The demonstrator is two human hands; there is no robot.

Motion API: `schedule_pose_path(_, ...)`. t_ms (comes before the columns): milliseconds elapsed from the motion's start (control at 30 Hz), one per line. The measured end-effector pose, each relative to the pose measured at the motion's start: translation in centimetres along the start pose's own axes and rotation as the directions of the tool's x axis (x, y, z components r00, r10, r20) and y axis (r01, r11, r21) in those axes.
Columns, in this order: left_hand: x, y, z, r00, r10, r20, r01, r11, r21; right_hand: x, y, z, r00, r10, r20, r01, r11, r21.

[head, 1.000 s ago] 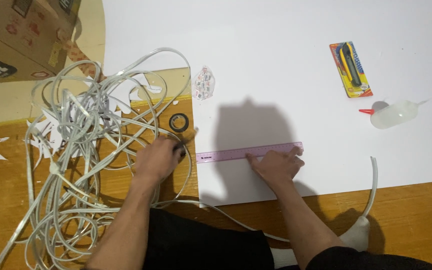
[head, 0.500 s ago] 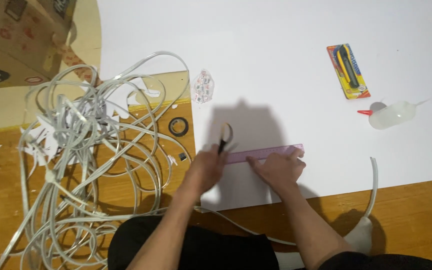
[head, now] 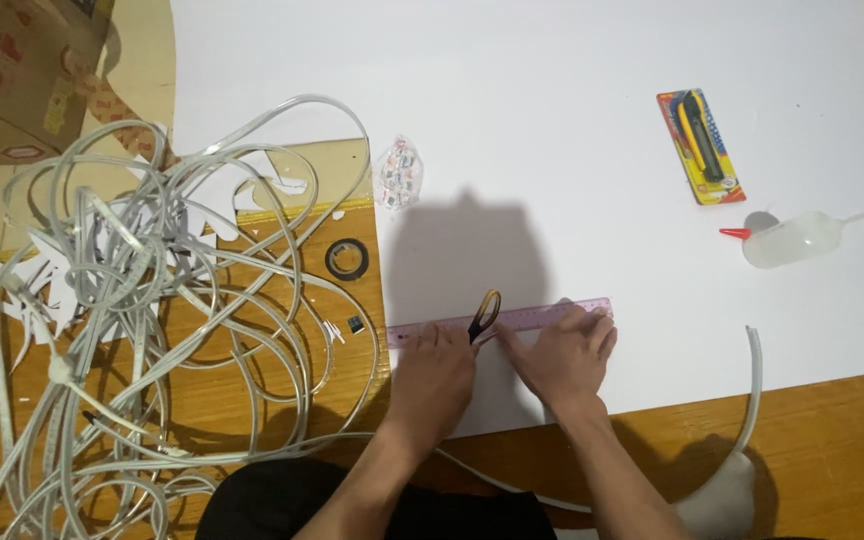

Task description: The person sits on the floor and uses a ruler and scissors to cut a large white sheet. They then open a package containing a utility knife and use it to cut the sheet along the ruler's edge.

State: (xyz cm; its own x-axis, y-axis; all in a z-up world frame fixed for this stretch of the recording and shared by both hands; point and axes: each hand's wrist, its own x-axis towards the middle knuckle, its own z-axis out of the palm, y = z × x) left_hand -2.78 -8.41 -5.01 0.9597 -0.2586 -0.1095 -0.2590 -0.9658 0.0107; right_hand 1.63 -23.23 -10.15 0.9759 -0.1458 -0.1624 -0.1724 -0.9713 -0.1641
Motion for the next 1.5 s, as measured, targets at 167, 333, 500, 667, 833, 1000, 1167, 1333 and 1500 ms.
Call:
schedule_pose_path(167, -0.3, 0.0, 2.0, 0.995, -0.026, -0.093, 0.012, 0.989, -0.149, -0.5, -0.9, -1.8, 0.997, 0.004, 0.071, -0.003, 1.0, -0.024)
schedule_pose_path(333, -0.2, -0.1, 3.3, 0.986, -0.015, -0.169, -0.015, 0.985, -0.172, -0.3, -0.5, -0.6, 0.998, -0.055, -0.02, 0.053, 0.994, -0.094)
schedule_pose_path(500, -0.2, -0.2, 3.1, 0.991, -0.021, -0.134, -0.006, 0.98, -0.199, -0.4, -0.1, 0.2, 0.992, -0.101, -0.072, 0.089, 0.983, -0.158)
schedule_pose_path(667, -0.2, -0.2, 2.8, 0.993, 0.001, -0.121, -0.023, 0.984, -0.178, -0.3, -0.1, -0.4, 0.997, -0.058, 0.045, 0.063, 0.991, -0.115)
schedule_pose_path(833, -0.5, -0.1, 2.2, 0.988, -0.015, -0.151, -0.012, 0.984, -0.18, -0.7, 0.2, 0.4, 0.999, -0.042, 0.01, 0.043, 0.982, -0.184)
schedule_pose_path(1000, -0.7, 0.0, 1.8, 0.999, 0.015, -0.031, -0.021, 0.975, -0.22, -1.0, 0.9, 1.3, 0.997, -0.001, 0.077, 0.015, 0.981, -0.194)
schedule_pose_path(1167, -1.0, 0.3, 2.9, 0.992, -0.023, -0.125, -0.002, 0.981, -0.193, -1.5, 0.7, 0.6, 0.993, 0.024, 0.112, -0.009, 0.99, -0.138)
schedule_pose_path(1333, -1.1, 0.3, 2.5, 0.991, -0.021, -0.13, -0.007, 0.977, -0.212, -1.6, 0.9, 1.0, 0.994, 0.006, 0.113, 0.008, 0.992, -0.125)
schedule_pose_path(1500, -1.1, 0.4, 3.0, 0.997, 0.002, -0.077, -0.015, 0.985, -0.17, -1.8, 0.4, -0.3, 0.989, 0.024, 0.148, -0.006, 0.992, -0.125)
